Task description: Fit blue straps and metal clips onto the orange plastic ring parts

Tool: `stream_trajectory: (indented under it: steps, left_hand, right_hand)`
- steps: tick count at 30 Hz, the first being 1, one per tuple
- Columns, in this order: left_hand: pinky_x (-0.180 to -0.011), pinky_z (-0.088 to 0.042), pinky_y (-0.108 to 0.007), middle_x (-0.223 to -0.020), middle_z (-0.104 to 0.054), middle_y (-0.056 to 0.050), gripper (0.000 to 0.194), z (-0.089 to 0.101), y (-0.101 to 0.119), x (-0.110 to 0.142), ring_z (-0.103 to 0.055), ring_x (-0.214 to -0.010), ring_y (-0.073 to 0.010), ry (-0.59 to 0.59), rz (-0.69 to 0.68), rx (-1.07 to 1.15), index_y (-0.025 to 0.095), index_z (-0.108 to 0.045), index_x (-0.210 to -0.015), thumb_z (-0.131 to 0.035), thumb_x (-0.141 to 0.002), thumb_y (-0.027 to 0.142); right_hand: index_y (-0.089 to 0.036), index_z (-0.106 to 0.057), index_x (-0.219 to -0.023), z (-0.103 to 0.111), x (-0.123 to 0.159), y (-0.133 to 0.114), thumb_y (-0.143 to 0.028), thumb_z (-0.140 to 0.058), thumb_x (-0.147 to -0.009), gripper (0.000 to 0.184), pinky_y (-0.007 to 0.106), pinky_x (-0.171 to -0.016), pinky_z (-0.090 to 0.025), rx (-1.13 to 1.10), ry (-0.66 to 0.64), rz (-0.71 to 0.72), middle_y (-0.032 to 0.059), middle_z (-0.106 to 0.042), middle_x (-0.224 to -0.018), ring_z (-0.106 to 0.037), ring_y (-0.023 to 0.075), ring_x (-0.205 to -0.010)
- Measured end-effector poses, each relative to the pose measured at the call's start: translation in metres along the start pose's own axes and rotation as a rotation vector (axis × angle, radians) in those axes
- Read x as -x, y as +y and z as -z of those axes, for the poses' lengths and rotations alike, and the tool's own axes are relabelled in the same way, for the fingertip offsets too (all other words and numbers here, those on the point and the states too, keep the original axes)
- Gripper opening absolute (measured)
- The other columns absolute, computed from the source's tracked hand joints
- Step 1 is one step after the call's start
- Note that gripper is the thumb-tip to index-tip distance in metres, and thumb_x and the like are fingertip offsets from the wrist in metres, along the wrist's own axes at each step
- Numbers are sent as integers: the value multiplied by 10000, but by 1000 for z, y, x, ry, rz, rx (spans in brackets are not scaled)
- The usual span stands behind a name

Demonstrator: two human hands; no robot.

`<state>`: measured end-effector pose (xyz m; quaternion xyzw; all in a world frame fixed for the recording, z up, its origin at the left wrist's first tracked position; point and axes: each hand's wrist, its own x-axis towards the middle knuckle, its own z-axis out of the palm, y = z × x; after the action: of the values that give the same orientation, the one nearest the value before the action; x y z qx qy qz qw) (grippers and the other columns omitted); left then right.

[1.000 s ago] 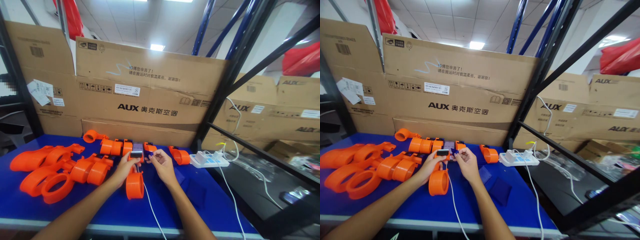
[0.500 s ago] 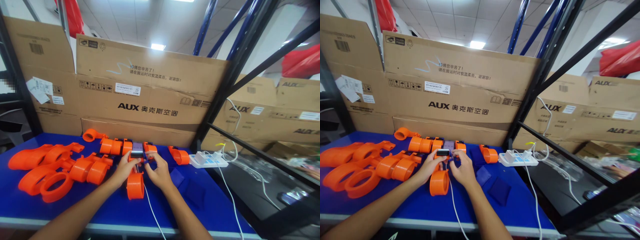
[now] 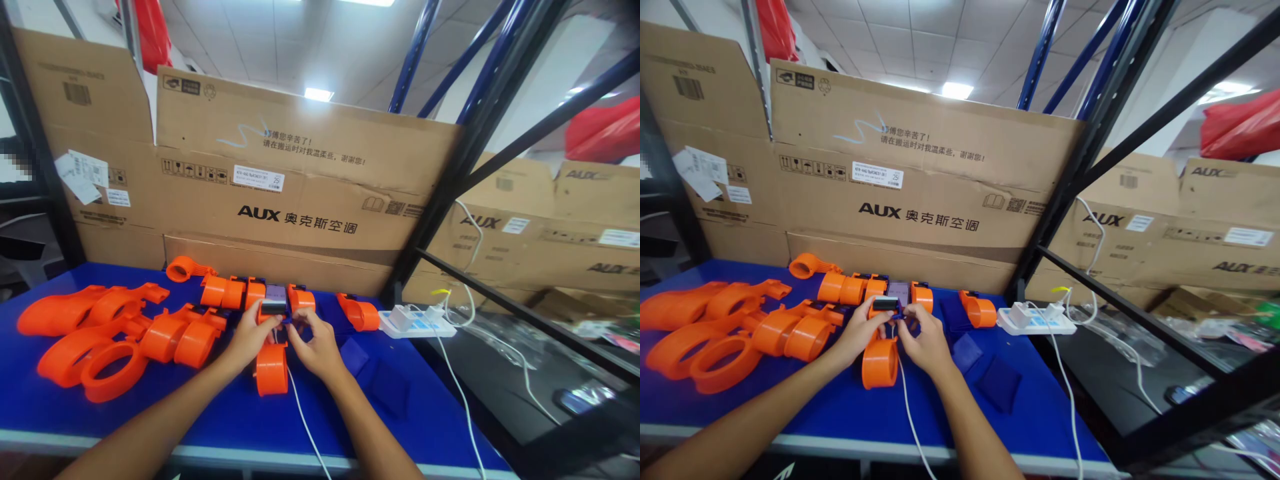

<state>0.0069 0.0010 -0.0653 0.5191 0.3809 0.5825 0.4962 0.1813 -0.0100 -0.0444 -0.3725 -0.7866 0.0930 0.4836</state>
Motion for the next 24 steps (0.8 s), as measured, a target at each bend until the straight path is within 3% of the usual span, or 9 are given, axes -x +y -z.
stream_trajectory:
  steps: [9,24]
  left_hand:
    - [-581,-501,-270,-784,-695,-14,386,1,-2,-1,-604,-534,-133,12,-31,-38,179,-616,-1080,-733,-798,415]
    - [-578,-486,-263,-727,-662,11,335,1,3,3,-601,-541,-134,-52,-69,-69,182,-618,-1076,-699,-828,392]
  right_hand:
    - [-225,-612,-974,0,0,5,-317,-613,-953,94,286,-661,-519,-28,-21,-17,43,-723,-852,-693,194,-735]
    - [-230,-569,-837,5,-1,4,-315,-595,-957,149,266,-610,-460,39,-76,11,16,-663,-767,-592,160,-648]
